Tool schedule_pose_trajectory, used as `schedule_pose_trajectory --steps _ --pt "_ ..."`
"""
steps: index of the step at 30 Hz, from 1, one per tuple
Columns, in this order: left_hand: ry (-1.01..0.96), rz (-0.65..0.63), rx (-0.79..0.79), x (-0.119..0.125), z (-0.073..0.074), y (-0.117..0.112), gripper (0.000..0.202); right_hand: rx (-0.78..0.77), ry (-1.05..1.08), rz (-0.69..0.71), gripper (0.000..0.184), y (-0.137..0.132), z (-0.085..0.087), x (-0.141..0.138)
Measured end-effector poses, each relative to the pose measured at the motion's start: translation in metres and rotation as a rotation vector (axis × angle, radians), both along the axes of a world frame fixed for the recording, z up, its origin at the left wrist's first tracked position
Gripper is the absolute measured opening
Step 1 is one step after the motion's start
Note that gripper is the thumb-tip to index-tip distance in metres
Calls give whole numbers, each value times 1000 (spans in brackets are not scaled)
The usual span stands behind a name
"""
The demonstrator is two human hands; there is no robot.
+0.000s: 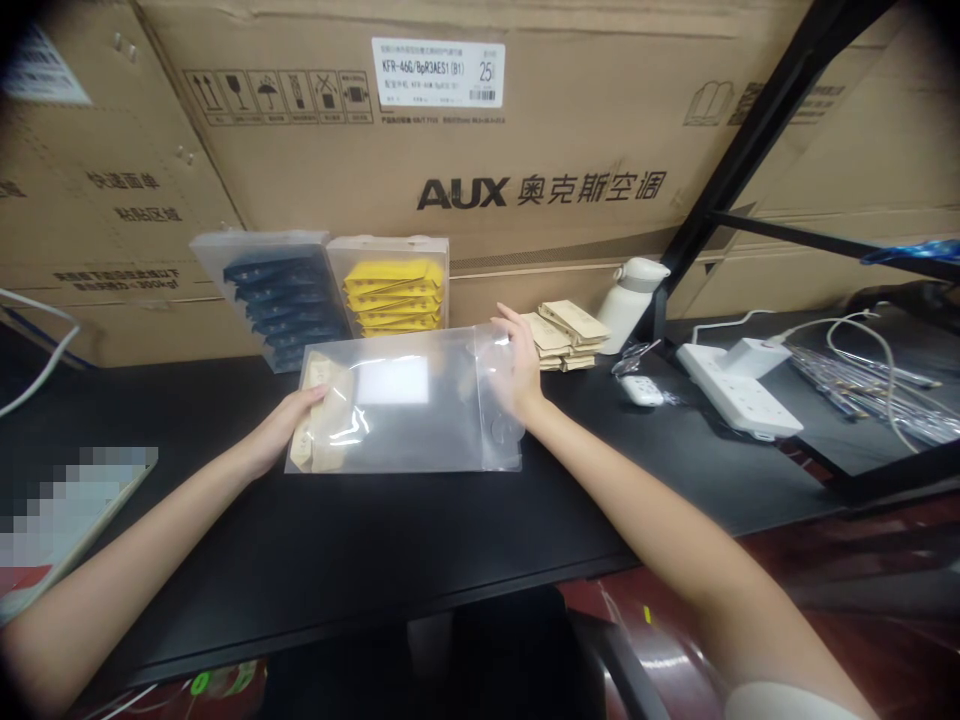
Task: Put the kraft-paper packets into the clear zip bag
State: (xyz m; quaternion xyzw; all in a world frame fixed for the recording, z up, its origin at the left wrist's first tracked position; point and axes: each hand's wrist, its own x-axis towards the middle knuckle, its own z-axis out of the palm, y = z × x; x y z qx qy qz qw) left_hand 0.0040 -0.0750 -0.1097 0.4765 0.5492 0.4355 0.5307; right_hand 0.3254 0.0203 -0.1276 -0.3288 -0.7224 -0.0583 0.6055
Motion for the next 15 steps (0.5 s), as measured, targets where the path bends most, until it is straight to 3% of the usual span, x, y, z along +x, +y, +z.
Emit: schedule_pose_trajectory --steps 7,15 --pt "16 7 2 -1 -2 2 55 -107 8 20 34 -2 2 1" --pt "17 -20 12 -2 -3 2 56 -55 -15 29 32 5 -2 3"
